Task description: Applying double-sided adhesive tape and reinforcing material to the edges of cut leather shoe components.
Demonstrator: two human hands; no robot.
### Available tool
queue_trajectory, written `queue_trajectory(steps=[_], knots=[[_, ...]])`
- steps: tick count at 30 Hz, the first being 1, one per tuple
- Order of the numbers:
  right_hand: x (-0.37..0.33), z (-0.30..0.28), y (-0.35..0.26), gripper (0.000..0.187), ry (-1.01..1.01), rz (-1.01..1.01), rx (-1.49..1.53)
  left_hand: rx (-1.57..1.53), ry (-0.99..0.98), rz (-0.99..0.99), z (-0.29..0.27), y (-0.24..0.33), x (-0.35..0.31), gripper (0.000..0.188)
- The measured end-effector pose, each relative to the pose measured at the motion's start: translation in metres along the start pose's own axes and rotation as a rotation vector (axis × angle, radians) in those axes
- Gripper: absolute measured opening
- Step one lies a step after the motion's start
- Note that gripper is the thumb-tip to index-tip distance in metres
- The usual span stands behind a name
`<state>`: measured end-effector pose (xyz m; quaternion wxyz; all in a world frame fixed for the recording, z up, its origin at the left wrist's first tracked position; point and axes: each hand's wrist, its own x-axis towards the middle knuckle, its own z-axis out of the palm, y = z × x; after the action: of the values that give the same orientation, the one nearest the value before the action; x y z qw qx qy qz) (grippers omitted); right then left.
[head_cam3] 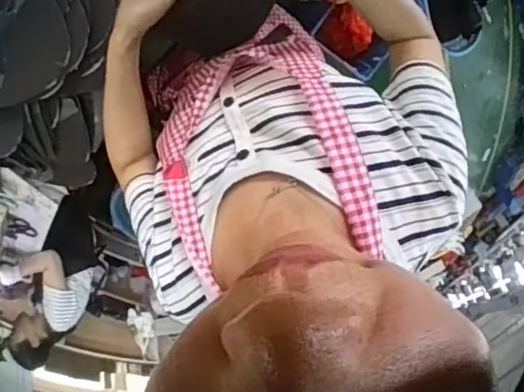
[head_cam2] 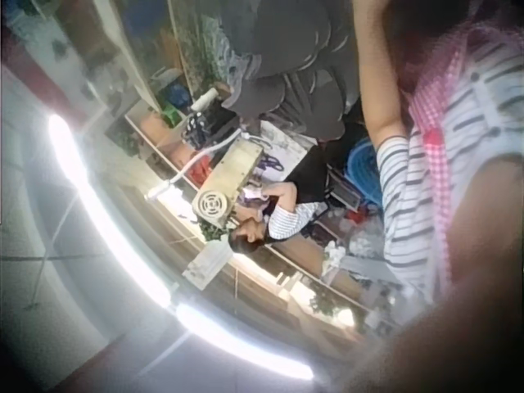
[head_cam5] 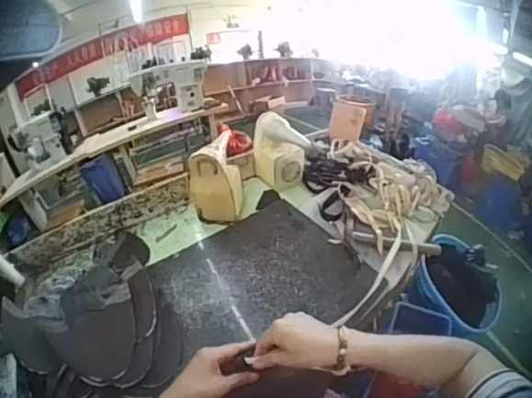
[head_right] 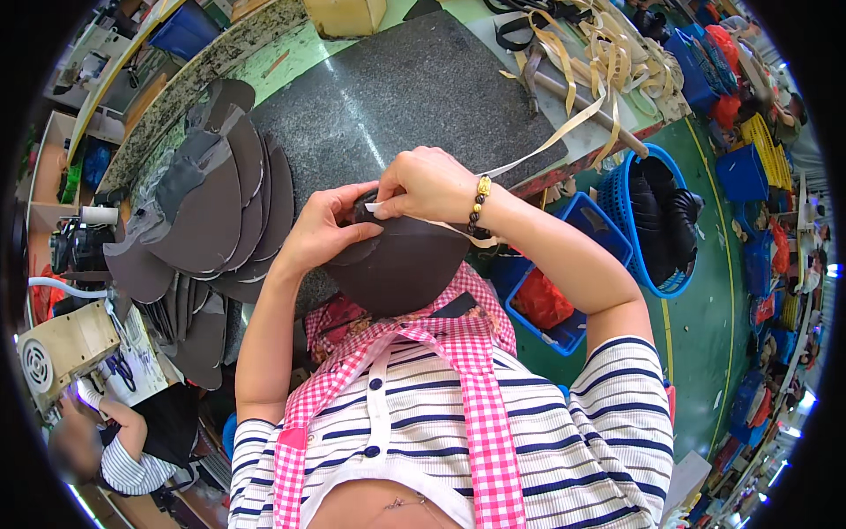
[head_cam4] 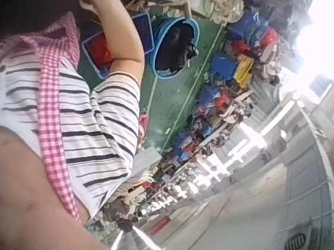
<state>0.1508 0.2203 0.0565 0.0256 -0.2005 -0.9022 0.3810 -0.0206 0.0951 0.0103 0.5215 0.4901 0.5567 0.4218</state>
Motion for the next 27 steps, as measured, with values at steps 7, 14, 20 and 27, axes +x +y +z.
queue_trajectory(steps=[7, 14, 20, 27], knots=[[0.002, -0.006, -0.002, 0.026, -0.022, 0.01, 0.026, 0.075, 0.066, 0.107, 0.003, -0.002, -0.001, 0.033], [-0.027, -0.021, 0.014, 0.034, 0.022, 0.199, -0.052, -0.033, 0.208, 0.015, 0.017, 0.0, -0.011, 0.029], [-0.028, -0.031, 0.006, 0.046, -0.005, 0.209, -0.103, 0.113, 0.388, 0.056, 0.029, 0.016, -0.008, 0.019], [-0.033, -0.016, 0.005, 0.049, 0.07, 0.145, -0.231, -0.198, 0.248, 0.021, 0.027, 0.029, -0.015, 0.01]])
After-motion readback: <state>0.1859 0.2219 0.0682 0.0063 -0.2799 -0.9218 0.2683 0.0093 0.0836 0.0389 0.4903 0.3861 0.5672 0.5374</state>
